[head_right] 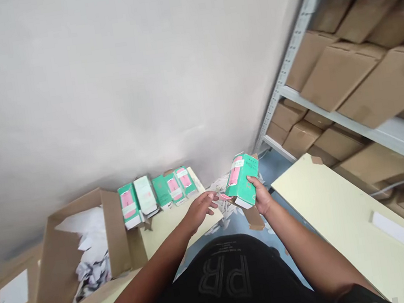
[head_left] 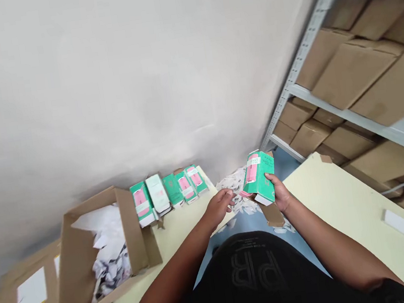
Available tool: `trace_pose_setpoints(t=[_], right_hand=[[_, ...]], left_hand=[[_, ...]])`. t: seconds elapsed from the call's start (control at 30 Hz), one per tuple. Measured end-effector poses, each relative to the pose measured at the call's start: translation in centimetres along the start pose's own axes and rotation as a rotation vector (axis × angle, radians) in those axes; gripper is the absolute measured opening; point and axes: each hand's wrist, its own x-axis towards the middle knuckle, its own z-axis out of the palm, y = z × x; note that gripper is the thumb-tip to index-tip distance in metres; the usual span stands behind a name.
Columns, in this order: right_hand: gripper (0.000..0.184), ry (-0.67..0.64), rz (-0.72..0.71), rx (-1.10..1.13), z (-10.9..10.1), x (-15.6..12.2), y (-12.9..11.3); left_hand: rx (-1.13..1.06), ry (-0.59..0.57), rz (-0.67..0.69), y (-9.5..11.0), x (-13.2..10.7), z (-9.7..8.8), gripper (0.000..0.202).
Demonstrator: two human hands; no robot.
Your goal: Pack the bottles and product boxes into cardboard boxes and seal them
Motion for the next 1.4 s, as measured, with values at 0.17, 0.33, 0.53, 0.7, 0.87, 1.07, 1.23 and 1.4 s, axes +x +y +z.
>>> trace_pose_setpoints(t=[0.17, 0.33, 0.53, 0.7, 0.87, 1.07, 1.23, 1.4], right_hand=[[0.047, 0.119, -0.112, 0.084, -8.7, -5.1, -3.5], [0.041, 0.205, -0.139, 0.18, -17.6, -10.0, -6.6], [0.038, 0.335, -0.162, 0.18, -26.5, -13.4, -7.8], [0.047, 0.459, -0.292, 0.052, -30.8, -14.5, -7.9], [0.055, 0.525, -0.434, -0.051, -32.1, -15.2, -9.2], [0.051, 0.501, -0.39, -0.05, -32.1, -13.7, -11.1], [0.044, 0.619, -0.355, 0.016, -31.6, -11.9, -12.3], [0.037, 0.58, -0.161, 0.224, -31.7, -12.4, -13.2]], left_hand=[[0.153, -0.114, 0.043, -0.1, 2.9, 9.9, 0.05], [0.495, -0.419, 0.489, 0.0, 5.1, 21.4, 0.096], [0.519, -0.581, 0.416, -1.0, 9.8, 30.9, 0.076], [0.3, -0.587, -0.033, -3.6, 13.8, 34.2, 0.046], [0.313, -0.658, -0.057, -3.3, 18.2, 37.5, 0.073], [0.314, -0.79, 0.148, 2.2, 25.9, 43.4, 0.082], [0.475, -0.867, 0.136, 3.3, 30.6, 47.0, 0.067], [0.445, -1.016, 0.015, 1.1, 33.8, 50.3, 0.073]])
